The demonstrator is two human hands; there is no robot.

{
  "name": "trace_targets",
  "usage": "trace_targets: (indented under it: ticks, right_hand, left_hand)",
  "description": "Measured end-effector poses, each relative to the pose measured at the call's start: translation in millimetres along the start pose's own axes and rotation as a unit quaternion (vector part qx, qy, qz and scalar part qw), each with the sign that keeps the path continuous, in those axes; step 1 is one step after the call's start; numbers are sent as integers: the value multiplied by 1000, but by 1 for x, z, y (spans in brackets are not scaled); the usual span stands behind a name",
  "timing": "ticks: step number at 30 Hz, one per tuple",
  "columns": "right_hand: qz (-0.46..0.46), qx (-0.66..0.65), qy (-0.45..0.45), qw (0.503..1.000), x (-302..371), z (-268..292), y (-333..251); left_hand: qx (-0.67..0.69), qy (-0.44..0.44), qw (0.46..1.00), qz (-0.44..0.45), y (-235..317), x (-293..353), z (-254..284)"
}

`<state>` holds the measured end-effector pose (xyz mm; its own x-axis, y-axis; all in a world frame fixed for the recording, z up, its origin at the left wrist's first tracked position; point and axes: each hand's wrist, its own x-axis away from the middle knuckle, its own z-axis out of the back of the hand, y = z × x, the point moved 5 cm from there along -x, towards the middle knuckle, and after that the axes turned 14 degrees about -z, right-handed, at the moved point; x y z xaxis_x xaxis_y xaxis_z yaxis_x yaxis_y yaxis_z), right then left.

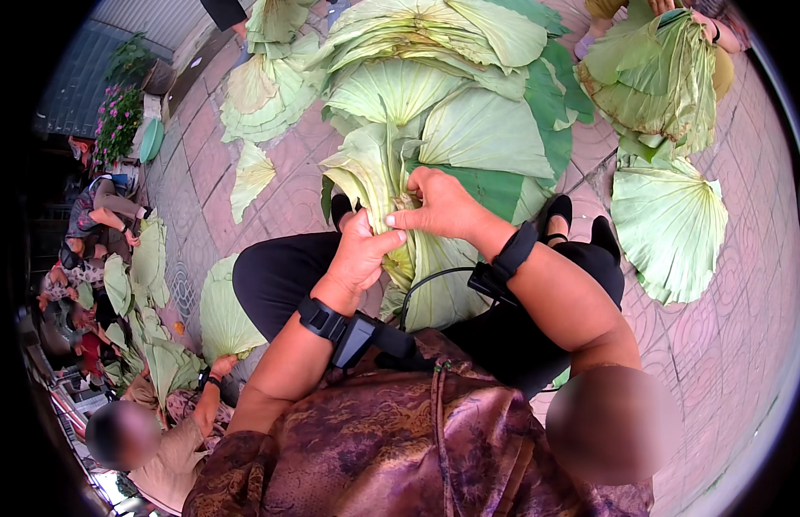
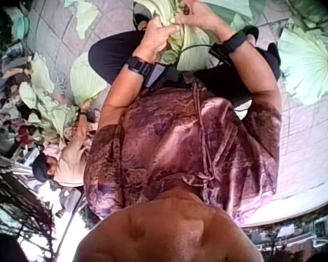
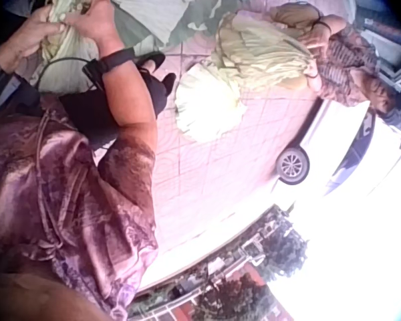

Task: The person sorts large green leaves on a paved outdoor area, picking them up from a pile on the ground and stacking them together by hand.

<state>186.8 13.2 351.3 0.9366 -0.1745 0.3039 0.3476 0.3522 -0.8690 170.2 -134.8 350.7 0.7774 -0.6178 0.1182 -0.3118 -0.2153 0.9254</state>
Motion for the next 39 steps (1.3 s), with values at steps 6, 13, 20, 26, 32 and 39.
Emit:
trace_targets:
  ticks: [6, 13, 20, 26, 32, 39]
  right_hand:
    - [-33, 43, -66, 996, -12, 0, 10]
    - [84, 160, 114, 977, -5, 3, -1]
    - [210, 79, 143, 964, 21, -10, -33]
    - [129, 82, 30, 988, 20, -16, -31]
    - [180, 59, 43, 981, 21, -17, -33]
    - [119, 131, 132, 975, 7, -1, -18]
  left_hand:
    - [51, 29, 997, 43, -3, 3, 3]
    - [-14, 170, 981, 88, -3, -8, 37]
    - [30, 164, 980, 106, -3, -7, 27]
    - [64, 200, 970, 124, -9, -10, 28]
    - [59, 199, 971, 121, -15, -14, 36]
    - [40, 239, 964, 109, -8, -11, 52]
